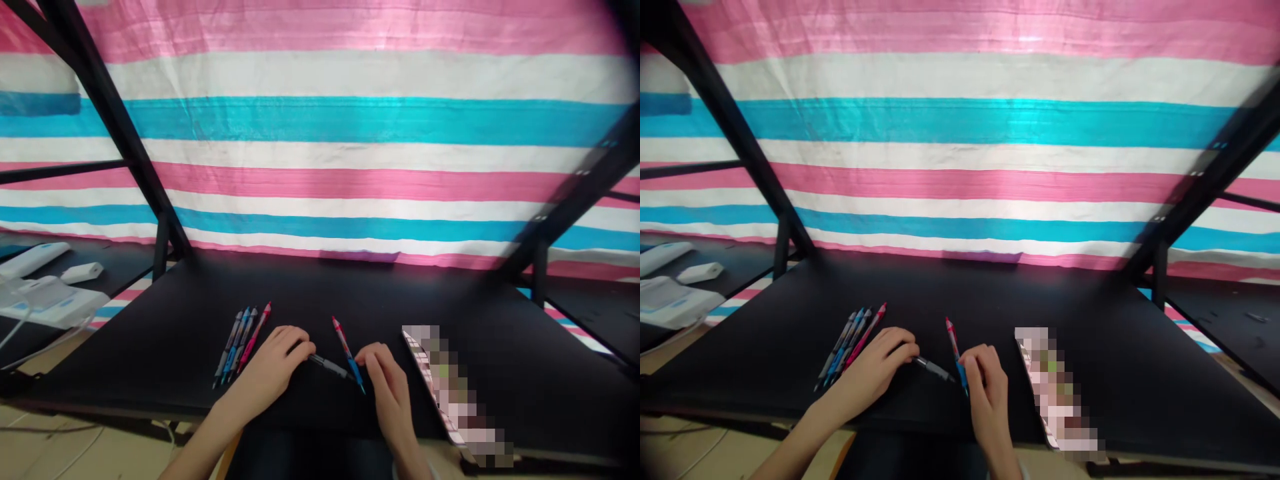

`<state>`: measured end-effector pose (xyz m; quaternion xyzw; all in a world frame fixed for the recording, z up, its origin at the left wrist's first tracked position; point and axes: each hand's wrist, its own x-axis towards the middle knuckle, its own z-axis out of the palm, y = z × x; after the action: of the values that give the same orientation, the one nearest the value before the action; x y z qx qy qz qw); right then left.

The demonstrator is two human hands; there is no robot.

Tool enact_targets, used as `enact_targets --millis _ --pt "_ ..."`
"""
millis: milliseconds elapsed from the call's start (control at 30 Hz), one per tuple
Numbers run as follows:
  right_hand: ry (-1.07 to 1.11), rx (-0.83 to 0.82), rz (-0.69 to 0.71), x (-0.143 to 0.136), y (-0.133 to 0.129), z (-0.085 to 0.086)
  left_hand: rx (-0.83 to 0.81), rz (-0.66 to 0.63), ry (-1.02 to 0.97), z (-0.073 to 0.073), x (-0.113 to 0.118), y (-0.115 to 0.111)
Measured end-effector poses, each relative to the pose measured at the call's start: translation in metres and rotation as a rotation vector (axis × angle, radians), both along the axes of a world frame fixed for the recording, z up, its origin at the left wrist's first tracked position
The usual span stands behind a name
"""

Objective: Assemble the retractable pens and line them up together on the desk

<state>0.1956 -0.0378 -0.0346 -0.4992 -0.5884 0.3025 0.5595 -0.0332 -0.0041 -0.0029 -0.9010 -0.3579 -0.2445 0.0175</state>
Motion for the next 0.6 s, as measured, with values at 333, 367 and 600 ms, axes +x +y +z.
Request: enact_targets --millis 333,367,600 --pt "-0.131 0.032 0.073 0.001 0.002 -0.005 0.127 0.038 -0.058 0.0 0.018 -0.007" --pt "-0.111 0.031 0.072 0.001 0.001 -0.006 0.143 0.047 -0.049 -0.001 0.019 -0.005" --pt "-0.051 0.079 0.032 -0.002 0.001 -0.007 0.085 0.036 -0.109 0.005 0.017 -0.001"
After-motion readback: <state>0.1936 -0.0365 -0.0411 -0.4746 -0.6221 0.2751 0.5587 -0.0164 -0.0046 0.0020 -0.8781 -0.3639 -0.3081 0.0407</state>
